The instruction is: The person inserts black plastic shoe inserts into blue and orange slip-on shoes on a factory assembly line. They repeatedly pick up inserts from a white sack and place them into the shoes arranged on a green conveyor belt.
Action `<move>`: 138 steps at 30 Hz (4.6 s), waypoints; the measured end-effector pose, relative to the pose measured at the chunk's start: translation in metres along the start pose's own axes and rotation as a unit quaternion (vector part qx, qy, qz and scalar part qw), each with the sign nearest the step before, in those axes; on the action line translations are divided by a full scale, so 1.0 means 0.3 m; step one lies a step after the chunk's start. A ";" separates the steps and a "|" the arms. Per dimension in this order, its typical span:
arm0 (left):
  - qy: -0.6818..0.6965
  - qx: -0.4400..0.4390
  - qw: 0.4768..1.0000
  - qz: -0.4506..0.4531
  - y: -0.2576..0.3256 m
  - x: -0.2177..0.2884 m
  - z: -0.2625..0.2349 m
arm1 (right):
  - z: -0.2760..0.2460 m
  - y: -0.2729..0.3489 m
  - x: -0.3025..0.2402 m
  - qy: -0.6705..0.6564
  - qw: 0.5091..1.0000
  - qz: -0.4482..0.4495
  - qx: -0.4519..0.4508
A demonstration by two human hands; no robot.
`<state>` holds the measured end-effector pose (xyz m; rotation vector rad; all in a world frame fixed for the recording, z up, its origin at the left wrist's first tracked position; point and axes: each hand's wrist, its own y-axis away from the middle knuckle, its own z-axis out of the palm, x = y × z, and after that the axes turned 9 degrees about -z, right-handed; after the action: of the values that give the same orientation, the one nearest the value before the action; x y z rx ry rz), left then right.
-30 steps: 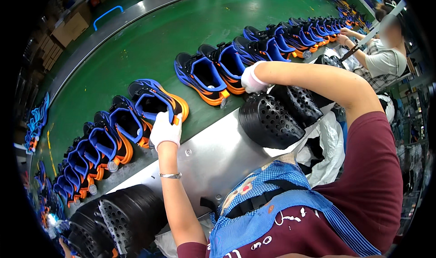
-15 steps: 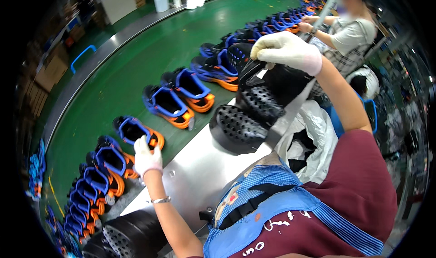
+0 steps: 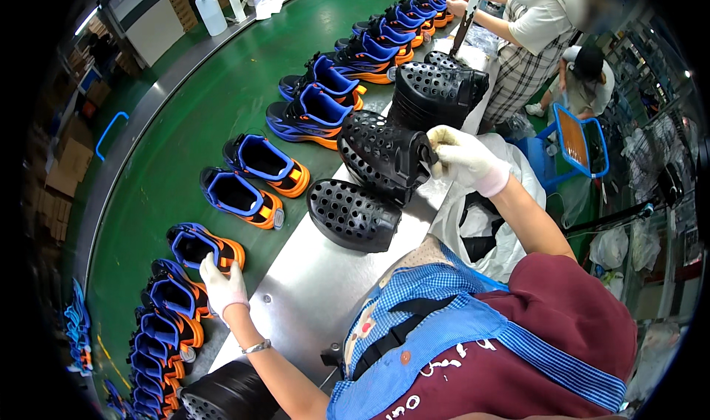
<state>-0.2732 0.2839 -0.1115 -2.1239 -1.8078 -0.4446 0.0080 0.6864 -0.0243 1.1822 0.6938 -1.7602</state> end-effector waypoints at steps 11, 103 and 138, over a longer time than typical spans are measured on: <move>0.016 0.030 0.999 -0.012 0.002 -0.018 0.022 | 0.017 0.046 -0.151 0.510 0.859 -0.041 0.023; 0.758 -0.165 0.615 -0.142 0.040 0.244 0.042 | 0.825 -0.487 0.126 0.651 0.552 -0.114 -0.509; -0.086 -0.337 0.937 -0.026 -0.302 0.334 0.164 | 1.047 -0.870 0.607 0.775 0.448 -0.132 -0.426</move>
<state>-0.3458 0.4078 -0.1094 -2.6179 -2.0105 -1.0504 -0.3878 0.4848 -0.0751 1.6006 2.4686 0.3329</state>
